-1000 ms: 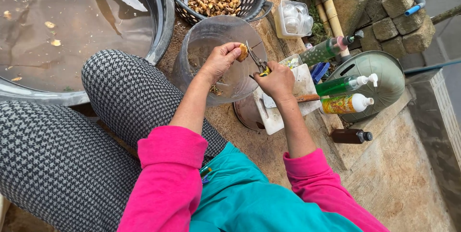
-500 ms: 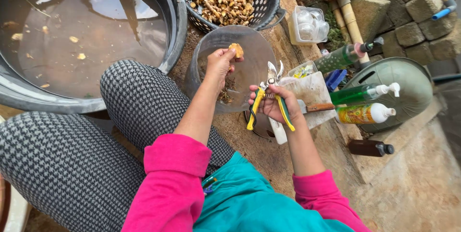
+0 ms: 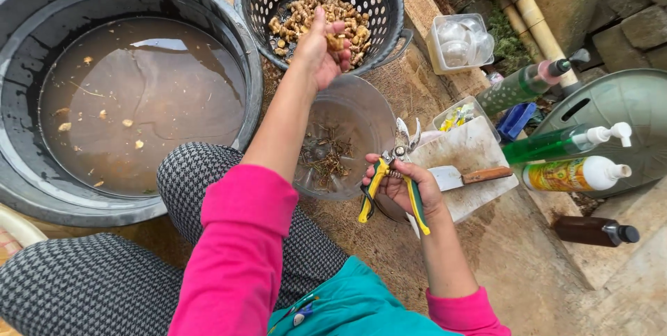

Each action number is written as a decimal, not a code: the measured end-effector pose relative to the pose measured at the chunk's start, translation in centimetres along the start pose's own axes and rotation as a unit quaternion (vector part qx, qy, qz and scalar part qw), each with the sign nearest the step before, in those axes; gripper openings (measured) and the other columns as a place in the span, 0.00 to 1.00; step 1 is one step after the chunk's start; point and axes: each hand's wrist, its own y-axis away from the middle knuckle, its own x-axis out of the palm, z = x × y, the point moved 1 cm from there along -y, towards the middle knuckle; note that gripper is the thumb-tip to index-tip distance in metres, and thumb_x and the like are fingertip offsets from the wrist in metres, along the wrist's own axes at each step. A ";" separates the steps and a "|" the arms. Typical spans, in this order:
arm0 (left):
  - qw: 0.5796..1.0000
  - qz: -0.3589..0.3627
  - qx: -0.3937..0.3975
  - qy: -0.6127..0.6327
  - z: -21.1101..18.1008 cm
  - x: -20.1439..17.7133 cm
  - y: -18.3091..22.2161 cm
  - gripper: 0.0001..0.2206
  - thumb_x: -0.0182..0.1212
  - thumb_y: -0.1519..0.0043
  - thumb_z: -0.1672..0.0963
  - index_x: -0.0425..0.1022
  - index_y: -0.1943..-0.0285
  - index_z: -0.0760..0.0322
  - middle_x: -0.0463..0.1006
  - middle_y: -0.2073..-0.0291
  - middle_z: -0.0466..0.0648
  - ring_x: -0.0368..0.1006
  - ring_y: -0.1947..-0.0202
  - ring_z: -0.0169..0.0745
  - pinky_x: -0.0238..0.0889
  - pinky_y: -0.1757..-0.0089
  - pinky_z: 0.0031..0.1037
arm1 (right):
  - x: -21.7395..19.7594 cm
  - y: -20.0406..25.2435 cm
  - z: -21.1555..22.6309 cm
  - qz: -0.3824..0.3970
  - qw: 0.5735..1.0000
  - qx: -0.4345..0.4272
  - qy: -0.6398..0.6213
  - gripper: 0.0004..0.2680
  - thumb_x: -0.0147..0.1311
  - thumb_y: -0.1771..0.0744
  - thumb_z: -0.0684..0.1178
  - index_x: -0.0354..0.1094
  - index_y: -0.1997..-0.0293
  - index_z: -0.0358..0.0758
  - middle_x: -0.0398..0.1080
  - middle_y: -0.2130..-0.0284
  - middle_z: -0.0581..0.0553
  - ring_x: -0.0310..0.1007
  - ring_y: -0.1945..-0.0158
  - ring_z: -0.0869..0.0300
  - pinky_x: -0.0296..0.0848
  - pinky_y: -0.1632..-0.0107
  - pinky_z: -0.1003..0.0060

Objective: The recorder is washing and trimming ginger or turmeric roots using water and shears in an outdoor area.

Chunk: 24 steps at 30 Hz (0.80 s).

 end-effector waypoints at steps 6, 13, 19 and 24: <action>0.997 0.065 -0.039 0.029 4.9 -2.9 2.2 0.14 0.49 0.31 0.60 0.67 0.38 0.73 0.76 0.66 0.55 0.75 0.67 0.41 0.74 0.62 0.29 | 1.2 0.0 0.7 -0.027 0.999 -0.015 0.028 0.22 0.51 0.32 0.51 0.60 0.34 0.23 0.75 0.52 0.33 0.75 0.46 0.49 0.68 0.37 0.52; 0.999 0.045 -0.001 -0.021 10.2 -5.6 3.2 0.11 0.60 0.34 0.60 0.79 0.44 0.62 0.86 0.60 0.47 0.79 0.63 0.31 0.61 0.68 0.18 | 3.3 0.1 1.8 -0.225 0.833 -0.092 0.497 0.21 0.65 0.39 0.49 0.72 0.41 0.33 0.77 0.58 0.40 0.77 0.55 0.55 0.74 0.47 0.61; 0.993 0.071 -0.016 0.096 11.7 -6.7 4.3 0.14 0.59 0.36 0.63 0.74 0.41 0.68 0.83 0.56 0.56 0.81 0.58 0.47 0.76 0.58 0.34 | 5.6 0.3 2.4 -0.304 0.603 -0.183 0.715 0.23 0.67 0.42 0.52 0.73 0.43 0.36 0.77 0.57 0.38 0.78 0.55 0.52 0.74 0.49 0.60; 0.985 0.111 -0.006 0.132 11.7 -6.8 4.8 0.16 0.54 0.36 0.64 0.69 0.38 0.70 0.79 0.53 0.60 0.82 0.55 0.57 0.79 0.52 0.42 | 7.4 0.5 2.2 -0.301 0.631 -0.140 0.701 0.23 0.66 0.43 0.53 0.73 0.45 0.37 0.78 0.58 0.39 0.80 0.56 0.51 0.75 0.49 0.59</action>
